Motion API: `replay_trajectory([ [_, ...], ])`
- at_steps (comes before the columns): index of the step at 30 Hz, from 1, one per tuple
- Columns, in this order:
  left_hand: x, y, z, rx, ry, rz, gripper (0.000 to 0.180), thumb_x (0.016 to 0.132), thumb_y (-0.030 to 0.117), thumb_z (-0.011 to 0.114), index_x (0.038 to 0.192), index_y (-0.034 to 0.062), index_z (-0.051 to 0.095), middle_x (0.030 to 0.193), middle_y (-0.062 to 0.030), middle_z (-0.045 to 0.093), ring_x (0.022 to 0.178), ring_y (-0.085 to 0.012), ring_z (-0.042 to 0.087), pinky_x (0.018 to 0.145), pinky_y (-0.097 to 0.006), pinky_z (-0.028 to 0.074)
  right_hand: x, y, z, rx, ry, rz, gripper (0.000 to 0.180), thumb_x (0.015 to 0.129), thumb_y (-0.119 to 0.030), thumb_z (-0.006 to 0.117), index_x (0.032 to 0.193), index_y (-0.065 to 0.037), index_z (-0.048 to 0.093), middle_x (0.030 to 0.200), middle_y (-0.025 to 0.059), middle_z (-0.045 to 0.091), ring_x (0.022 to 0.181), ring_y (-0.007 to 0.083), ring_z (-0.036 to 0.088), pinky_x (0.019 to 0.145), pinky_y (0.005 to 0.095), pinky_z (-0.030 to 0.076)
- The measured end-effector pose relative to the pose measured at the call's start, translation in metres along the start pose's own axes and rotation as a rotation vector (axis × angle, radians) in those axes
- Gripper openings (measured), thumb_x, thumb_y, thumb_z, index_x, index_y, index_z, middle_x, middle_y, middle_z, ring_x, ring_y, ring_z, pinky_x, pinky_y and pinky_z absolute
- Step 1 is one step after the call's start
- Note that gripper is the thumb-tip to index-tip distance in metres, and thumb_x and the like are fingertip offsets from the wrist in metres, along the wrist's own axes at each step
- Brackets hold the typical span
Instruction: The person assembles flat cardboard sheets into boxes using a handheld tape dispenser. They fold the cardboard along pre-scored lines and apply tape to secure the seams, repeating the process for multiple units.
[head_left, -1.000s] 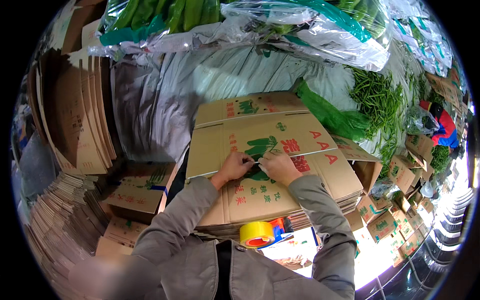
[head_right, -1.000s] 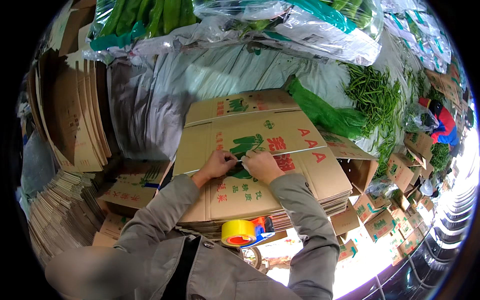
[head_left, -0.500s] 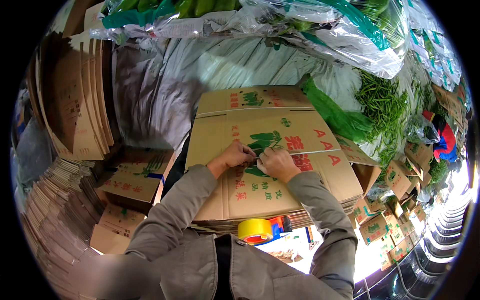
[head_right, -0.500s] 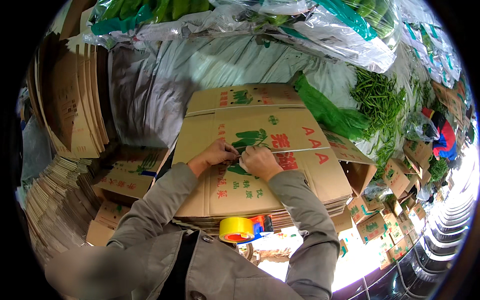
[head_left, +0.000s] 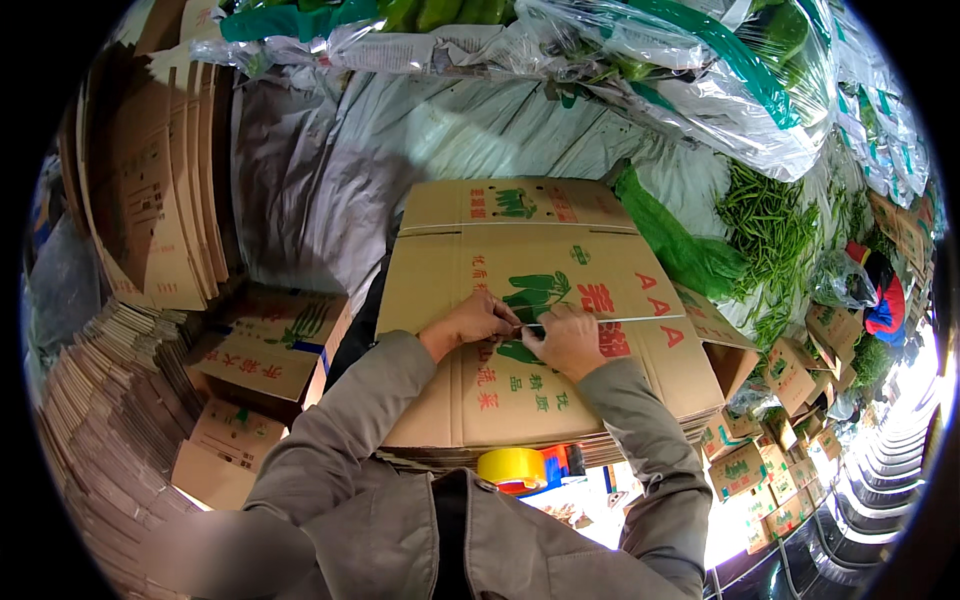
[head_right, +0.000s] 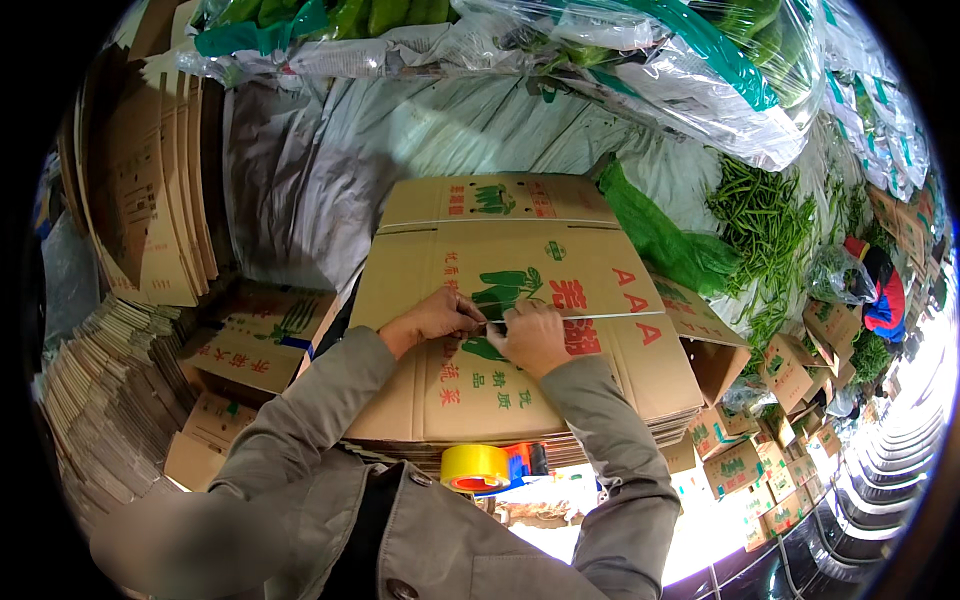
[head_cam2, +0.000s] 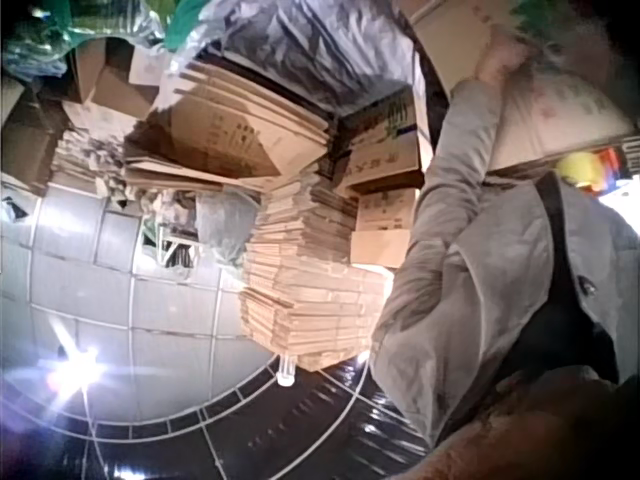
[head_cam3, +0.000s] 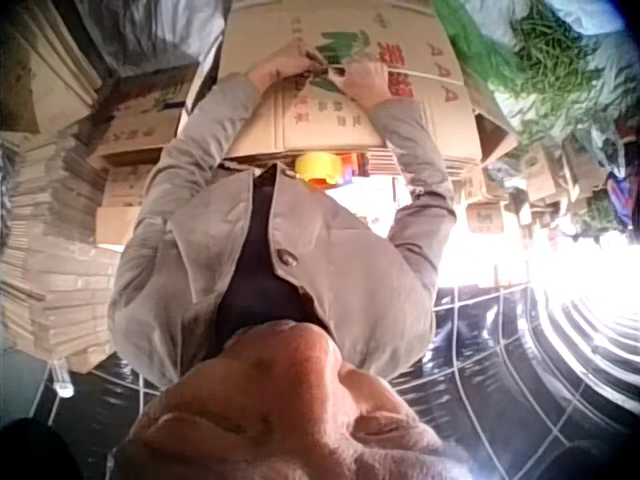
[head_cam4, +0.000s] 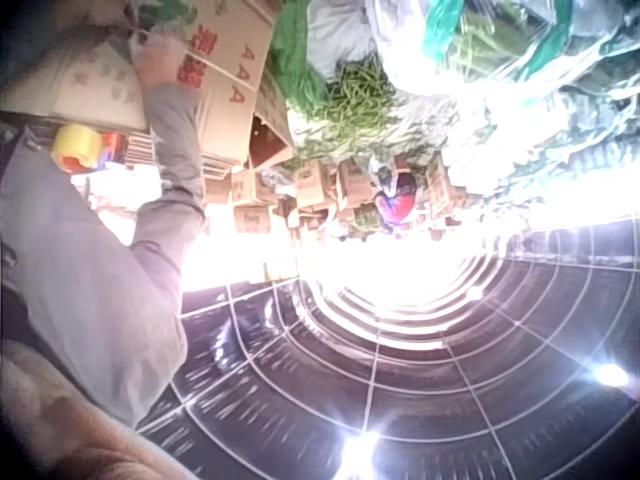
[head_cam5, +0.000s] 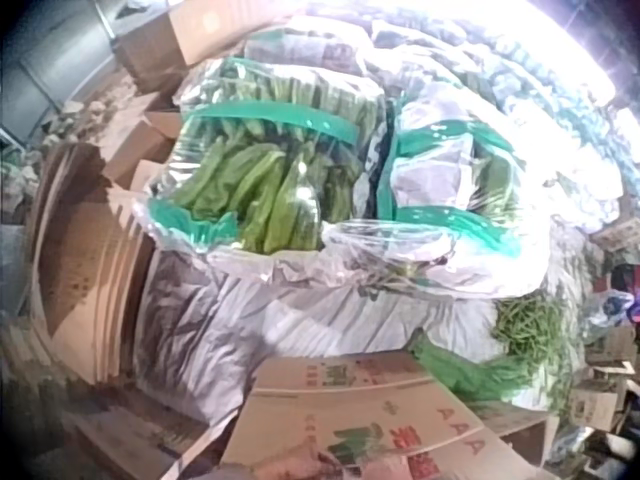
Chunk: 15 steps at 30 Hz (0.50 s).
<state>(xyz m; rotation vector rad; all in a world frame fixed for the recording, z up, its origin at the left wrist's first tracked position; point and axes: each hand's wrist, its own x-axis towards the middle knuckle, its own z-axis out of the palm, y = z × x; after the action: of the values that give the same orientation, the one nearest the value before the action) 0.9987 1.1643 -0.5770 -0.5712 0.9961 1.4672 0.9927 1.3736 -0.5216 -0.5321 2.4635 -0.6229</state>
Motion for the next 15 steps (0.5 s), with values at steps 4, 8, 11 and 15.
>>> replay_trajectory([
  [4, 0.004, -0.009, 0.002, 0.059, 0.035, 0.051, 0.013, 0.081, 0.000, 0.073, 0.093, -0.0070, 0.074, 0.064, -0.0067, 0.066, 0.054, -0.0110, 0.059, 0.048, -0.027, 0.047, 0.000, 0.007, -0.011, -0.059, 0.019, -0.053, 0.022, 0.074, -0.029, 0.080, 0.071, -0.009, 0.072, 0.079, 0.0076, 0.063, 0.083, 0.0297, 0.064, 0.078, 0.0484, 0.049],
  [8, -0.007, 0.003, 0.011, 0.093, 0.061, 0.021, 0.010, 0.084, 0.002, 0.070, 0.089, -0.0057, 0.074, 0.062, -0.0077, 0.065, 0.046, -0.0129, 0.057, 0.044, -0.029, 0.046, -0.002, 0.016, -0.008, 0.066, 0.111, -0.076, 0.020, 0.070, -0.024, 0.084, 0.071, -0.009, 0.071, 0.081, 0.0060, 0.064, 0.087, 0.0286, 0.062, 0.078, 0.0456, 0.048],
  [11, -0.015, 0.006, 0.017, 0.163, 0.105, 0.079, 0.012, 0.086, 0.004, 0.068, 0.089, -0.0049, 0.074, 0.062, -0.0094, 0.065, 0.040, -0.0144, 0.055, 0.042, -0.031, 0.046, -0.007, 0.020, 0.005, 0.165, 0.115, -0.023, 0.019, 0.070, -0.020, 0.084, 0.071, -0.008, 0.070, 0.079, 0.0069, 0.064, 0.082, 0.0294, 0.063, 0.075, 0.0436, 0.049],
  [15, -0.027, 0.013, 0.030, 0.302, 0.211, 0.111, 0.011, 0.087, 0.003, 0.068, 0.091, -0.0060, 0.073, 0.067, -0.0114, 0.067, 0.051, -0.0148, 0.061, 0.046, -0.032, 0.047, -0.010, 0.013, 0.016, 0.193, 0.049, 0.169, 0.021, 0.073, -0.021, 0.082, 0.069, -0.007, 0.067, 0.075, 0.0084, 0.063, 0.075, 0.0308, 0.064, 0.068, 0.0437, 0.051],
])
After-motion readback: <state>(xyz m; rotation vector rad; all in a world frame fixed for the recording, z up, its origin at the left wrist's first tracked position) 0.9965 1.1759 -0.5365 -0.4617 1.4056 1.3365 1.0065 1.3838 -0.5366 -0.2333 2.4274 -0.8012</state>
